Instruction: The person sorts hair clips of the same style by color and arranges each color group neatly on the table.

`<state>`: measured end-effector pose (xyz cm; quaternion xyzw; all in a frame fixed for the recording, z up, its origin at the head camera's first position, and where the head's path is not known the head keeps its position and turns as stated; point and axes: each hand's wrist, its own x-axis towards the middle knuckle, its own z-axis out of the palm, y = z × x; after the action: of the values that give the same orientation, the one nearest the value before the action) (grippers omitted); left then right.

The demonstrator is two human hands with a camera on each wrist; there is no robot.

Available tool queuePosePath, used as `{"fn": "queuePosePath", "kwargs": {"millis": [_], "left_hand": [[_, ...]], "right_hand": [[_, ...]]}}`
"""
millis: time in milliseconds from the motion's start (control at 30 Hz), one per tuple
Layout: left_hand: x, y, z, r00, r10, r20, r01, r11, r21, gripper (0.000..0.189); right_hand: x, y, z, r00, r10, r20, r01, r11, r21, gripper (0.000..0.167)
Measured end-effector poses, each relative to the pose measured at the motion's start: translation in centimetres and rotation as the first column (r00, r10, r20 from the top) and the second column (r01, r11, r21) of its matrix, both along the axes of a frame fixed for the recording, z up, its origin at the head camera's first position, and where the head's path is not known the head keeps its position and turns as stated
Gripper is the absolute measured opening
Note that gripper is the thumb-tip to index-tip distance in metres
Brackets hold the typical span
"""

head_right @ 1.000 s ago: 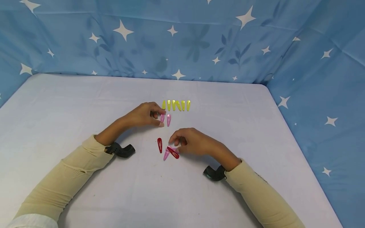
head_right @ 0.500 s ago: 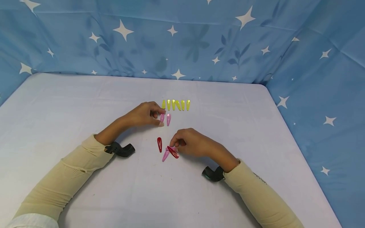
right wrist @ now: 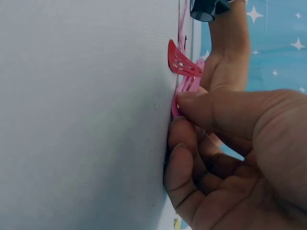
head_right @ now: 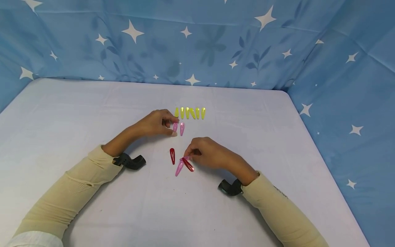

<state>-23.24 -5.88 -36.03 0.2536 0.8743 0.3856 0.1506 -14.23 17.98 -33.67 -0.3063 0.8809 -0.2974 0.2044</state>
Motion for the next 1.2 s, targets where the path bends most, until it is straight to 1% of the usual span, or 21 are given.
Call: {"fn": "queuePosePath", "kwargs": {"millis": [67, 267, 533, 600, 767, 833, 1033, 1200], "left_hand": [[0.0, 0.0, 0.1, 1.0, 0.002, 0.004, -0.002, 1.0, -0.002, 0.048], [0.1, 0.0, 0.0, 1.0, 0.009, 0.014, -0.009, 1.0, -0.004, 0.048], [0.1, 0.0, -0.1, 1.0, 0.015, 0.011, -0.015, 1.0, -0.006, 0.048], [0.0, 0.0, -0.1, 1.0, 0.013, 0.011, -0.013, 1.0, -0.004, 0.048], [-0.1, 0.1, -0.1, 1.0, 0.014, 0.018, -0.013, 1.0, -0.009, 0.048], [-0.1, 0.0, -0.2, 1.0, 0.015, 0.02, -0.015, 1.0, -0.012, 0.048], [-0.1, 0.0, -0.3, 1.0, 0.006, 0.014, -0.006, 1.0, -0.005, 0.048], [-0.1, -0.1, -0.2, 1.0, 0.001, 0.007, -0.001, 1.0, -0.002, 0.049]], "right_hand": [[-0.1, 0.1, -0.1, 1.0, -0.012, 0.0, 0.012, 1.0, -0.011, 0.012], [-0.3, 0.2, -0.2, 0.999, -0.038, 0.037, 0.04, 0.998, -0.054, 0.011], [-0.5, 0.2, -0.3, 0.997, -0.075, 0.032, 0.078, 0.992, -0.101, 0.012], [-0.6, 0.3, -0.3, 0.996, -0.085, 0.037, 0.088, 0.989, -0.116, 0.015], [-0.8, 0.3, -0.4, 0.995, -0.092, 0.027, 0.095, 0.985, -0.145, 0.034], [-0.9, 0.3, -0.5, 0.995, -0.101, 0.021, 0.103, 0.982, -0.161, 0.038], [-1.1, 0.4, -0.6, 0.99, -0.144, 0.002, 0.141, 0.97, -0.199, 0.033], [-1.4, 0.4, -0.5, 0.984, -0.175, 0.015, 0.174, 0.963, -0.204, 0.031]]}}
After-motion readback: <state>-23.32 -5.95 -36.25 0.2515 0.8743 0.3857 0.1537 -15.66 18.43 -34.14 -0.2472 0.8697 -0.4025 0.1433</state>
